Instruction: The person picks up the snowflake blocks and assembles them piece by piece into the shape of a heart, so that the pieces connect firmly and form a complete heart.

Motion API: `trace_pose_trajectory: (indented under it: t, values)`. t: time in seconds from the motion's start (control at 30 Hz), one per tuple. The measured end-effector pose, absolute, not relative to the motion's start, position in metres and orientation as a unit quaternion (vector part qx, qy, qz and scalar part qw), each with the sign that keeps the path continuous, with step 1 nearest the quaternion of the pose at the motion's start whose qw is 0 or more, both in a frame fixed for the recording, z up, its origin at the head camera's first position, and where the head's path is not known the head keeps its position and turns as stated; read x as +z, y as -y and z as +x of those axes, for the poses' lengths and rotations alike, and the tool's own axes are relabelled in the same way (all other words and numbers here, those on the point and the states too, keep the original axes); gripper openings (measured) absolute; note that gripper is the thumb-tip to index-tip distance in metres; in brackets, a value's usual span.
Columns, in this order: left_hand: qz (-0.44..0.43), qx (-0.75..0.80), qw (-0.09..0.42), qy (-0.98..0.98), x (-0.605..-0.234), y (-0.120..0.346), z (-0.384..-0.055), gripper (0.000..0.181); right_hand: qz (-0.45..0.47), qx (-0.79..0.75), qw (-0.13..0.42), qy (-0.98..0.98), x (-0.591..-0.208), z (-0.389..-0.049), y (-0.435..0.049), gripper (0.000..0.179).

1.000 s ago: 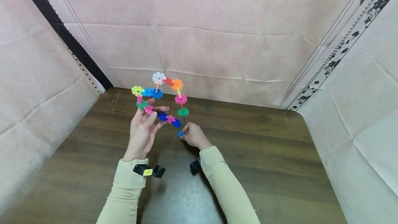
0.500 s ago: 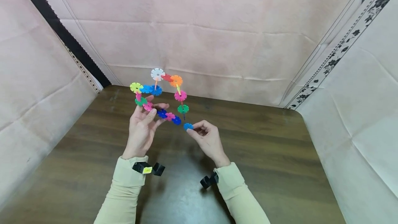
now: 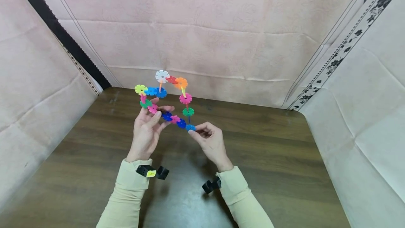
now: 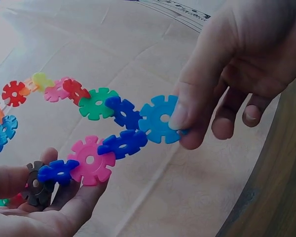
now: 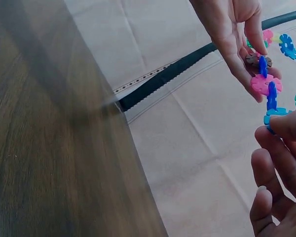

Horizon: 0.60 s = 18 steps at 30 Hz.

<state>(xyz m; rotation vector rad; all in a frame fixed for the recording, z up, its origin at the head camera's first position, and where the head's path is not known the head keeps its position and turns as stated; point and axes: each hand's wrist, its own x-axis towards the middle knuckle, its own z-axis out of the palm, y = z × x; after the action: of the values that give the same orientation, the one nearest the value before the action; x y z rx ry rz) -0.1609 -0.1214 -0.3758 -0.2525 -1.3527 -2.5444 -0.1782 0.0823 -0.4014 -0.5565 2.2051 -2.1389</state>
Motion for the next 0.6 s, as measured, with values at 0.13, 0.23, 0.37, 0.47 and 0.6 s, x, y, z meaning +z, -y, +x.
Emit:
trace_pose_trajectory:
  t: [0.13, 0.23, 0.37, 0.47, 0.6]
  values:
    - [-0.084, -0.879, 0.119, 0.454, -0.376, 0.122, -0.161, 0.036, -0.181, -0.693, 0.000, -0.698, -0.402, -0.178, -0.081, 0.015]
    - [-0.077, -0.891, 0.110, 0.435, -0.377, 0.121, -0.160, 0.035, -0.178, -0.704, -0.007, -0.688, -0.403, -0.178, -0.081, 0.017]
    - [-0.074, -0.900, 0.110, 0.416, -0.378, 0.118, -0.160, 0.038, -0.178, -0.713, -0.015, -0.678, -0.402, -0.178, -0.080, 0.016]
    - [-0.086, -0.893, 0.126, 0.424, -0.380, 0.114, -0.161, 0.047, -0.177, -0.715, -0.018, -0.677, -0.402, -0.177, -0.080, 0.015]
    - [-0.107, -0.883, 0.150, 0.431, -0.383, 0.109, -0.164, 0.058, -0.177, -0.716, -0.017, -0.675, -0.402, -0.176, -0.079, 0.016]
